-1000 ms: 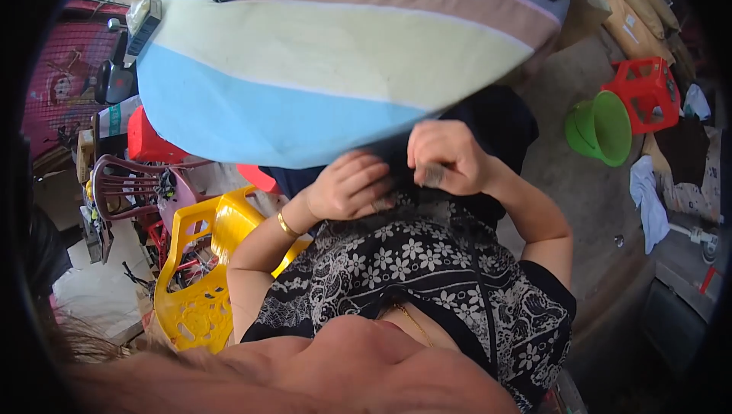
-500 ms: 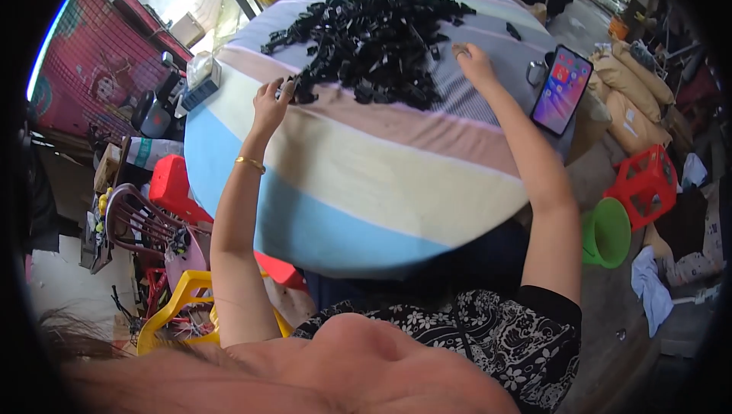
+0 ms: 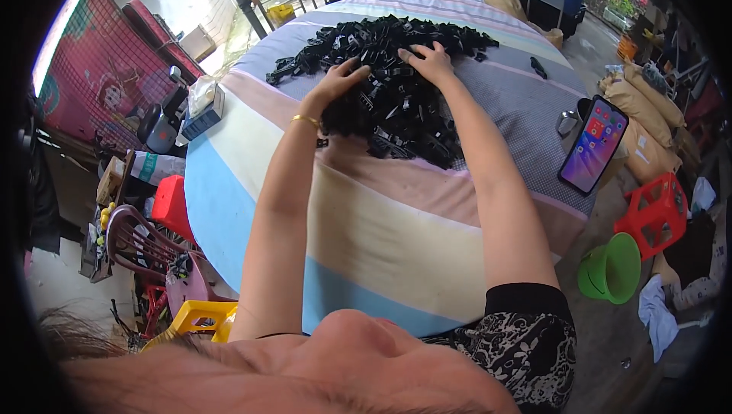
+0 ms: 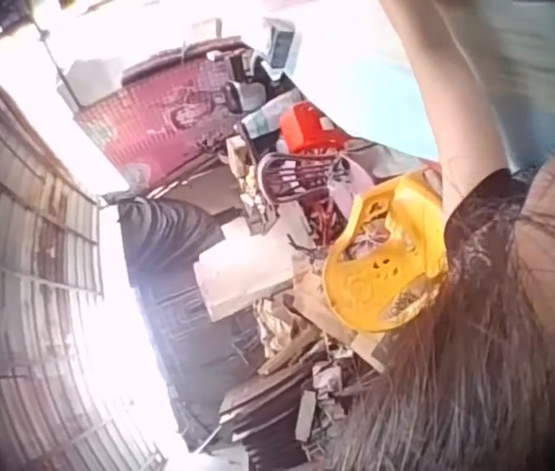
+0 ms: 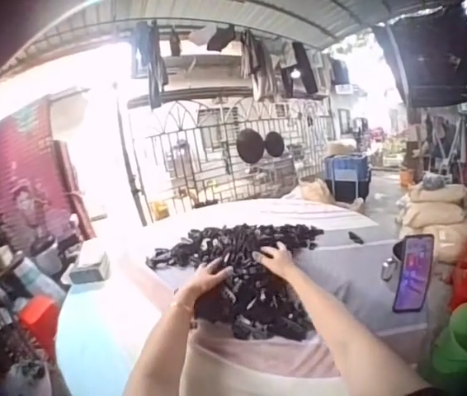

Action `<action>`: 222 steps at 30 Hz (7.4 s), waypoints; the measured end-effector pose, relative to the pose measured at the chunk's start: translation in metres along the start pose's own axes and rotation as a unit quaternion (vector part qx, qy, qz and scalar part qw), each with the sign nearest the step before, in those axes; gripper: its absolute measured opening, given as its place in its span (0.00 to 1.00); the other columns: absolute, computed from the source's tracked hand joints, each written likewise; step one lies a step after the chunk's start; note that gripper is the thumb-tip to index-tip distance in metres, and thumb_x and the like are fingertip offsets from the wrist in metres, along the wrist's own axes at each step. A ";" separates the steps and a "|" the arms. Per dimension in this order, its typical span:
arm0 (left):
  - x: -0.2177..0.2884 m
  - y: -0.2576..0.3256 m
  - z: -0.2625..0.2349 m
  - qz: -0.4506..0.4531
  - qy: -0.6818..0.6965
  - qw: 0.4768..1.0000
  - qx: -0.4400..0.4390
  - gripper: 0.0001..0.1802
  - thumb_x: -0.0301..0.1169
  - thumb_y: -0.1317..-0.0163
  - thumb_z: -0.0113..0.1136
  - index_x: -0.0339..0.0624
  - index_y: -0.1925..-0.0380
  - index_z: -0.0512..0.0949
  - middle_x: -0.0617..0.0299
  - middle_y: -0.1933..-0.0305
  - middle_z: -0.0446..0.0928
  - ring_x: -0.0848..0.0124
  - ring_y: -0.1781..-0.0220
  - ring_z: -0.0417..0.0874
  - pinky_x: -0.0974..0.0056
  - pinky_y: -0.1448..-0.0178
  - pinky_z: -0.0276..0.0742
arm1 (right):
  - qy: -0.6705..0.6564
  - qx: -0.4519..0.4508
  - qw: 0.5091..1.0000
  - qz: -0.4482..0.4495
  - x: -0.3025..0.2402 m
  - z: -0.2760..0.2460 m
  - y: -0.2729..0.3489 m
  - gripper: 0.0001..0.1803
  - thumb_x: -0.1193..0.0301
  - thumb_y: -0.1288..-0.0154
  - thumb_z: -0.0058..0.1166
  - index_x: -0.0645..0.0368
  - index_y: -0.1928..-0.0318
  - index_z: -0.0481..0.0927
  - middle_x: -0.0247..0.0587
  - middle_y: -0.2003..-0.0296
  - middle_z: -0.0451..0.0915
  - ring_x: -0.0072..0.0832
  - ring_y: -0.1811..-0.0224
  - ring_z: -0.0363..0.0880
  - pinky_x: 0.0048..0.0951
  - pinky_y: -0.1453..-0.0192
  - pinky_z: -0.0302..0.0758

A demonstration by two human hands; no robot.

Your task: Manually assembling small black plastic components on a table.

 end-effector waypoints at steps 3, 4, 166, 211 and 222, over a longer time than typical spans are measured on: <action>0.009 0.000 0.010 -0.081 -0.056 0.995 0.018 0.52 0.70 0.57 0.56 0.45 0.37 0.66 0.35 0.39 0.65 0.46 0.38 0.68 0.57 0.34 0.64 | 0.005 -0.004 1.000 -0.019 -0.016 0.005 0.014 0.36 0.34 0.51 0.52 0.43 0.48 0.80 0.53 0.35 0.60 0.52 0.33 0.59 0.45 0.32 0.58; 0.009 -0.001 0.017 -0.058 -0.012 0.998 -0.003 0.51 0.69 0.56 0.56 0.44 0.38 0.67 0.36 0.39 0.65 0.47 0.36 0.67 0.57 0.33 0.63 | 0.001 -0.001 0.999 -0.039 -0.018 0.007 0.020 0.35 0.36 0.50 0.52 0.45 0.48 0.80 0.52 0.35 0.61 0.50 0.34 0.60 0.43 0.32 0.59; 0.183 0.307 0.057 0.277 -0.001 0.961 -0.025 0.14 0.24 0.55 0.63 0.42 0.68 0.70 0.54 0.67 0.70 0.56 0.62 0.74 0.57 0.56 0.73 | -0.061 -0.198 0.956 -0.208 -0.113 -0.144 0.308 0.15 0.82 0.40 0.48 0.64 0.52 0.76 0.41 0.71 0.72 0.27 0.69 0.71 0.25 0.63 0.69; 0.137 0.265 0.016 0.084 -0.181 0.974 0.103 0.23 0.41 0.56 0.71 0.38 0.66 0.74 0.56 0.69 0.75 0.56 0.63 0.74 0.57 0.59 0.71 | 0.121 -0.056 0.937 -0.323 -0.132 -0.110 0.295 0.11 0.67 0.48 0.59 0.58 0.67 0.76 0.37 0.72 0.75 0.35 0.65 0.74 0.31 0.62 0.74; 0.151 0.271 0.027 0.024 0.290 0.954 -0.071 0.16 0.15 0.47 0.58 0.35 0.57 0.70 0.62 0.62 0.76 0.78 0.60 0.76 0.71 0.55 0.74 | 0.233 -0.056 0.938 -0.252 -0.113 -0.088 0.273 0.12 0.65 0.49 0.60 0.59 0.71 0.75 0.43 0.73 0.79 0.37 0.66 0.79 0.36 0.64 0.76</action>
Point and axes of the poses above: each hand's wrist, its own y-axis away from the middle knuckle, its own z-axis out of the palm, x = y × z, the point moved 6 cm from there along -y, towards the middle knuckle
